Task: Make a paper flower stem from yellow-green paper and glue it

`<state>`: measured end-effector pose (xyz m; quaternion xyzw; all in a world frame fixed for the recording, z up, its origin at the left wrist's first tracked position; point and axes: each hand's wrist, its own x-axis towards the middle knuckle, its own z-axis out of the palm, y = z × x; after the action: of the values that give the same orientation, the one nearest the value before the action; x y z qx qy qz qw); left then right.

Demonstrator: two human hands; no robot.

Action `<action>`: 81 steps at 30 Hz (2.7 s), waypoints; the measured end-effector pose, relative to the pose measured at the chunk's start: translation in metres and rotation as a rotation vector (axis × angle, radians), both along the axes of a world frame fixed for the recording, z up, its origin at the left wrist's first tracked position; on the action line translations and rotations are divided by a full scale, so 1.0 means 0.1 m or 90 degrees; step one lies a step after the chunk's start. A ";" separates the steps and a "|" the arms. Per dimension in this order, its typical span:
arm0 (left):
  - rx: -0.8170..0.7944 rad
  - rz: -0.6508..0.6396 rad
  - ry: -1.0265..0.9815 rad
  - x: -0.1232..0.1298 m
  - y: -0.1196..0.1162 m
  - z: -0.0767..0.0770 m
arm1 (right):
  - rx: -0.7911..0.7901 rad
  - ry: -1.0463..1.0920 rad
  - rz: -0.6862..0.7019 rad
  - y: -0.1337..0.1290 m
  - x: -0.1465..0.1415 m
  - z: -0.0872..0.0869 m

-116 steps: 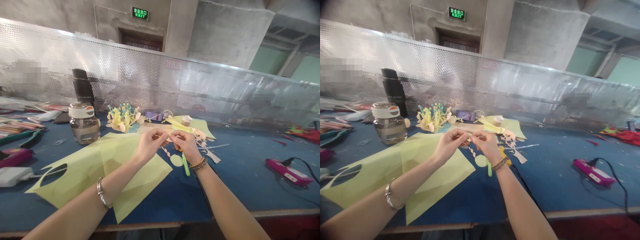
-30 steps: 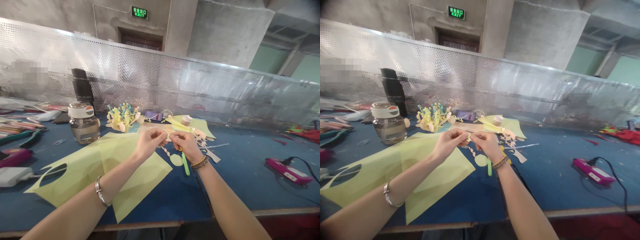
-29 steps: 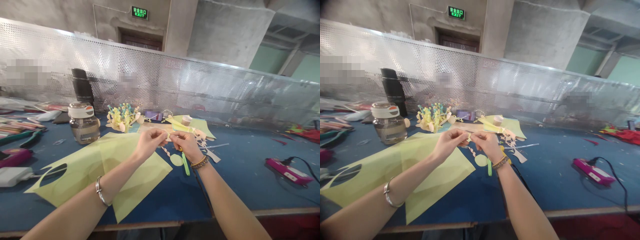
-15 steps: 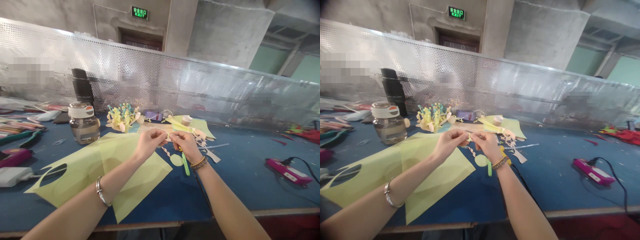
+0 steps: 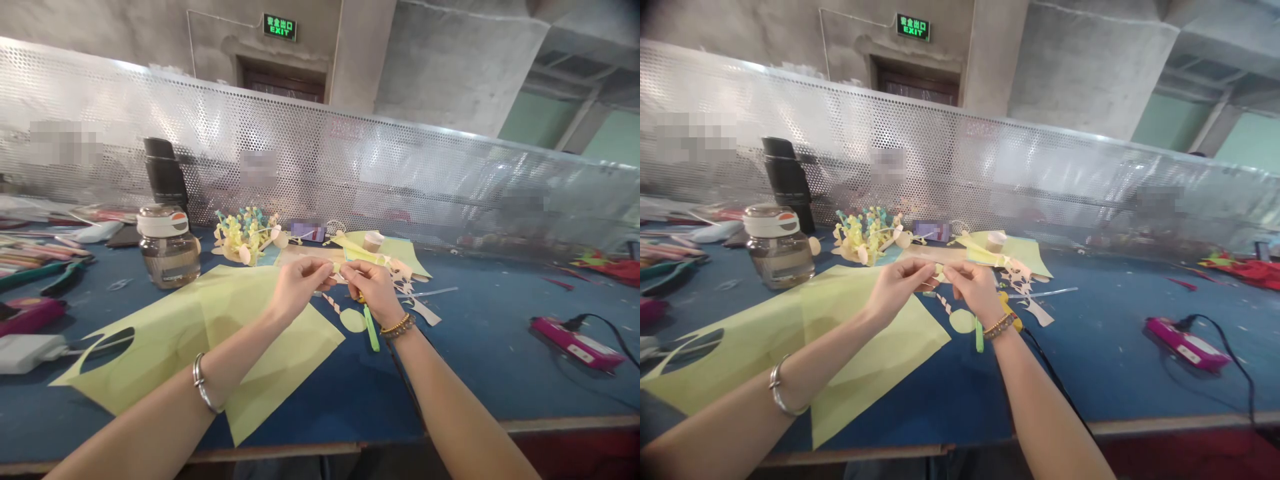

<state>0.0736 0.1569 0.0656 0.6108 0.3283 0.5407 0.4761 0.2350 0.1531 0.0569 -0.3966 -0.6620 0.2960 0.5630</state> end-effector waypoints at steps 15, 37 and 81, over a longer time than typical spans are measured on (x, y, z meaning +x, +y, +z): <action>-0.005 0.024 0.010 0.02 -0.05 0.01 | 0.035 -0.047 -0.039 -0.06 -0.05 0.03; -0.127 -0.037 -0.095 0.02 -0.02 0.00 | 0.076 -0.023 -0.038 -0.05 -0.03 0.01; -0.169 -0.085 -0.174 0.03 0.01 -0.02 | 0.337 -0.189 -0.204 -0.10 -0.10 -0.04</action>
<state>0.0762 0.1581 0.0632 0.4839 0.2880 0.5379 0.6273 0.2252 0.1434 0.0527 -0.3744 -0.7197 -0.0394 0.5834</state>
